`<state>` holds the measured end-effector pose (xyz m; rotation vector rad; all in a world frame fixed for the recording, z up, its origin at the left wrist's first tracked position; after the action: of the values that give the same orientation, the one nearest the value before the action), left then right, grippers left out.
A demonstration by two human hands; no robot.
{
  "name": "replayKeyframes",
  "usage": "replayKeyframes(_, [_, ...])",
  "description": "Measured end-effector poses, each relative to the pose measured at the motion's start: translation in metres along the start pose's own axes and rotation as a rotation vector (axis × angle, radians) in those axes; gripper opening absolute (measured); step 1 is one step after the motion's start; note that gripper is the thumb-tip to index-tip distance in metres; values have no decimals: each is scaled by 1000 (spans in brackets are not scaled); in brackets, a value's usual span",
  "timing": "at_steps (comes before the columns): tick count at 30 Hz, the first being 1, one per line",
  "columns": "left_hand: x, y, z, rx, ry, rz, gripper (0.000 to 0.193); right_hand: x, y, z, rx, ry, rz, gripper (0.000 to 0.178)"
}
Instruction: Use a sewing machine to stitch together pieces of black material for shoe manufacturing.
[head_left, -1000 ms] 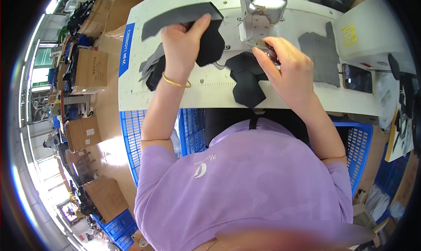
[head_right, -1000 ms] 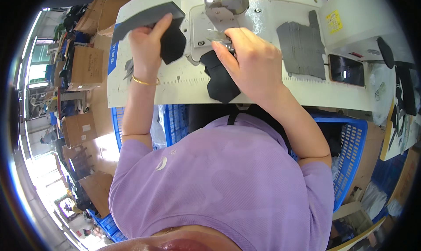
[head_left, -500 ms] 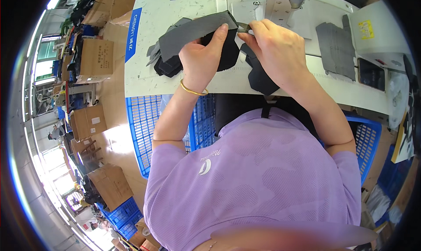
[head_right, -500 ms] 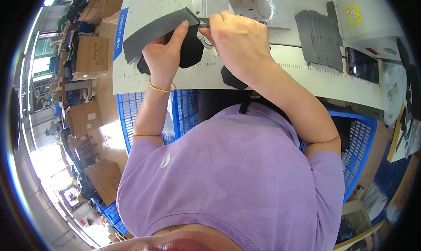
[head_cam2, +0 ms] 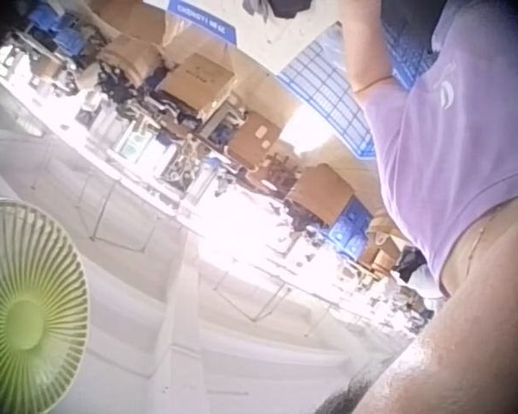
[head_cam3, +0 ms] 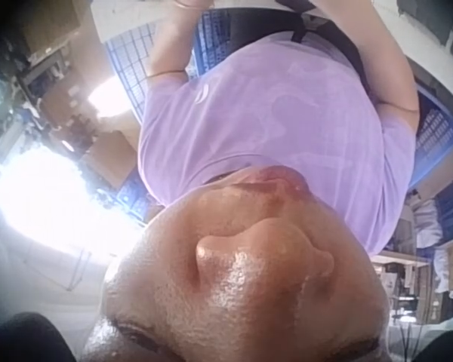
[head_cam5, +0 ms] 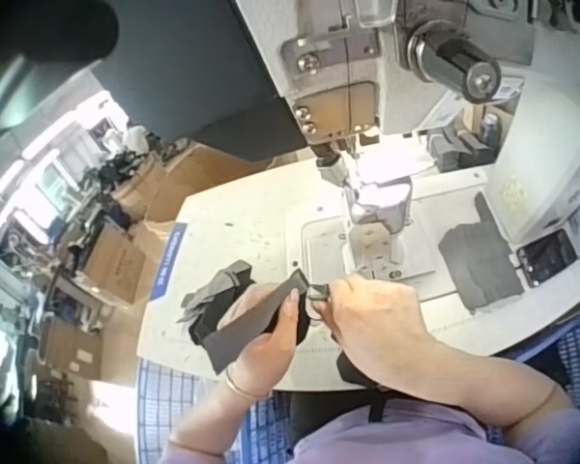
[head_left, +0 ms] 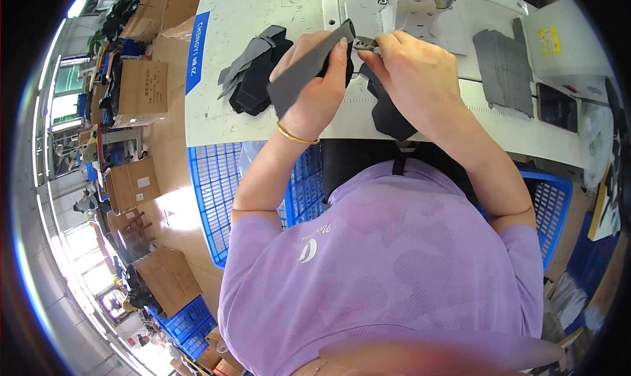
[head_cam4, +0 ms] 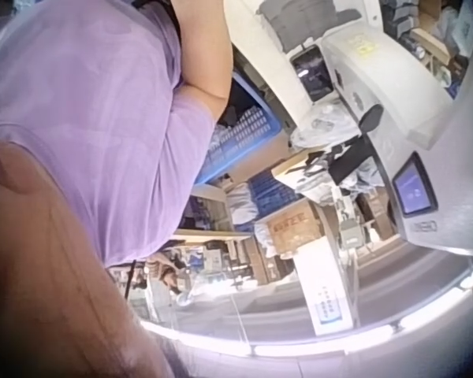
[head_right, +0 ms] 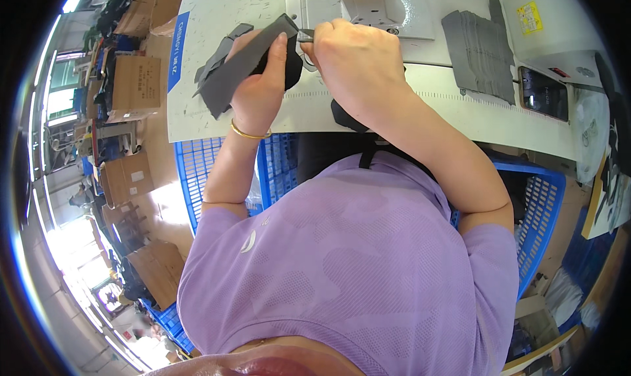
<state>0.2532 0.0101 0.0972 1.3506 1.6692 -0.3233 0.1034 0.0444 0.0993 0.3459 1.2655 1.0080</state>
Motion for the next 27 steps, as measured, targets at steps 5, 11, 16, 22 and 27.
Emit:
replayKeyframes(5, [2, 1, -5, -44, -147, 23, 10, -3, -6, 0, 99, 84, -13, 26])
replayKeyframes(11, [-1, 17, 55, 154, 512, 20, 16, 4, 0, -12, 114, 28, 47, 29])
replayKeyframes(16, [-6, 54, 139, 13, 902, 151, 52, 26, 12, -50, 1, -134, 42, 32])
replayKeyframes(22, [0, 75, 102, -928, -33, -455, 52, 62, 25, -87, -246, -659, 17, 42])
replayKeyframes(27, [28, 16, 31, -88, 46, -141, 28, 91, 15, -98, -655, -819, -12, 37])
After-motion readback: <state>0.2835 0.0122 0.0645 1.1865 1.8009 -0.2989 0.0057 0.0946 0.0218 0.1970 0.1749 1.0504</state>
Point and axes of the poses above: each hand's wrist, its own x-axis away from the middle knuckle, its own y-axis out of the back of the hand, z = x × y, the point moved 3 cm from there along -x, towards the middle knuckle, and after that the axes turned 10 degrees about -z, right-handed, at the moved point
